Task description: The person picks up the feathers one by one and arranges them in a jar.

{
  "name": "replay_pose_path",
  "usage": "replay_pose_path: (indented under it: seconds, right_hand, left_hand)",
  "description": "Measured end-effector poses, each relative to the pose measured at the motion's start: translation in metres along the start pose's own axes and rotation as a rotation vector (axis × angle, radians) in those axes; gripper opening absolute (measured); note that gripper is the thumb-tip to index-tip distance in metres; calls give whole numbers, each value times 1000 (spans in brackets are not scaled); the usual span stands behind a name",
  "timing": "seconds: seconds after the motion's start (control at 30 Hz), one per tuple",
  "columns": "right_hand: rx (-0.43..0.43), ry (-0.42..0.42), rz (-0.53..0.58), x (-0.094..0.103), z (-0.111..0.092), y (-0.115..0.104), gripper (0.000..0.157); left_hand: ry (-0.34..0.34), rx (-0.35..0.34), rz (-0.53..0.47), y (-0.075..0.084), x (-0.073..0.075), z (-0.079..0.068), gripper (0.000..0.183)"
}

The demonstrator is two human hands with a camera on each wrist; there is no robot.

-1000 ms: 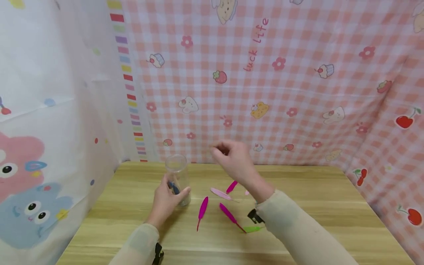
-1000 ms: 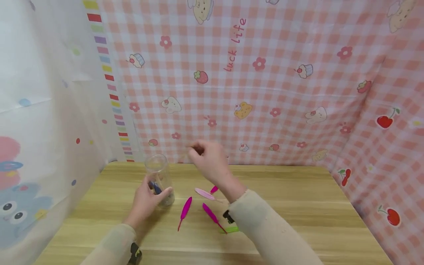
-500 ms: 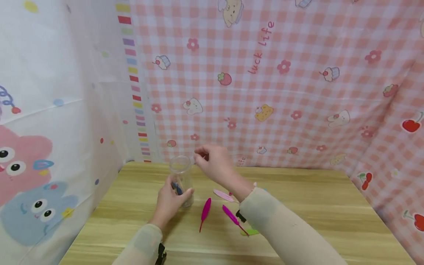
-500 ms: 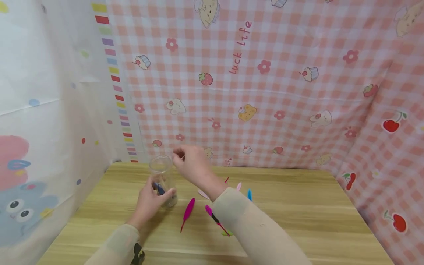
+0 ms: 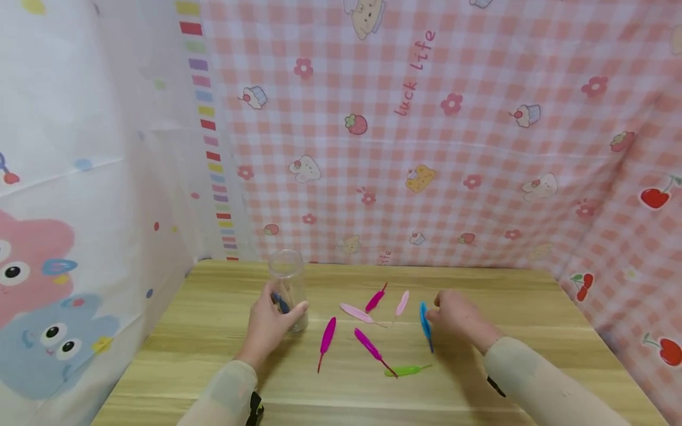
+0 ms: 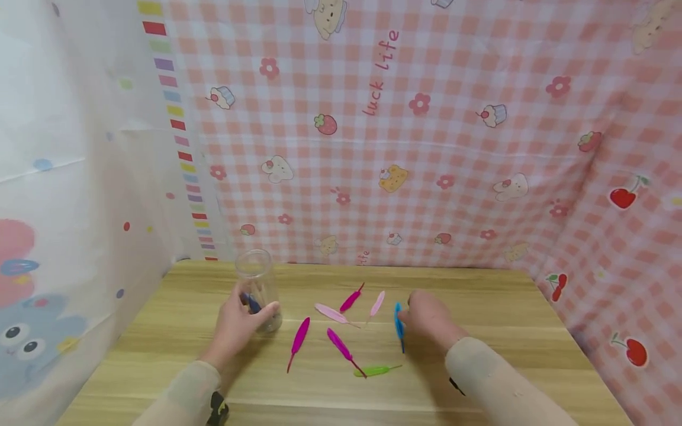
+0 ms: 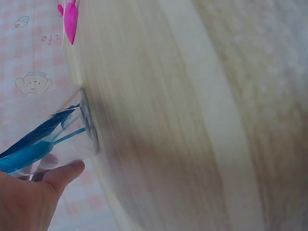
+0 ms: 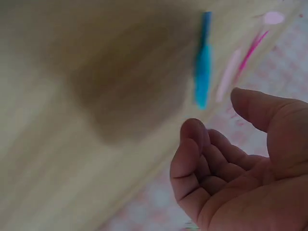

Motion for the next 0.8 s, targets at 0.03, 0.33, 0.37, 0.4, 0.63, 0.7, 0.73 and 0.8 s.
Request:
replay_pose_path:
  seconds: [0.03,0.33,0.37,0.4,0.63,0.7,0.73,0.8]
  right_hand:
    - [-22,-3,8,-3,3,6,47]
    - [11,38,116,-31,29,7,62]
    - [19,41,129,-33,30,7,59]
    - [26,45,148,-34,31,6,54]
    - [76,41,236,-33,29,5,9]
    - [72,40,274,-25,25,1,6]
    - [72,48,288,-20,24,-3,7]
    - [91,77,328,-3,23,-16,9]
  left_hand:
    - [1,-1,4,1,1,0,72]
    - [-20,5,-2,3,1,-2,73]
    - [-18,6,-2,3,0,-2,73]
    - [-16,6,-1,3,0,-2,72]
    - [2,5,8,2,0,-2,73]
    - [-2,1,7,1,1,-2,73]
    - [-3,-1,5,1,1,-1,73]
    - [-2,-3,3,-1,2,-1,73]
Point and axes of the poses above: each hand's wrist, its own z-axis towards the middle knuckle, its own x-axis out of the back of the hand, y = z × x, the point moved 4 cm from there along z, towards the middle knuckle, and after that the axes turned 1 degree about -x, right-handed, at the moved point
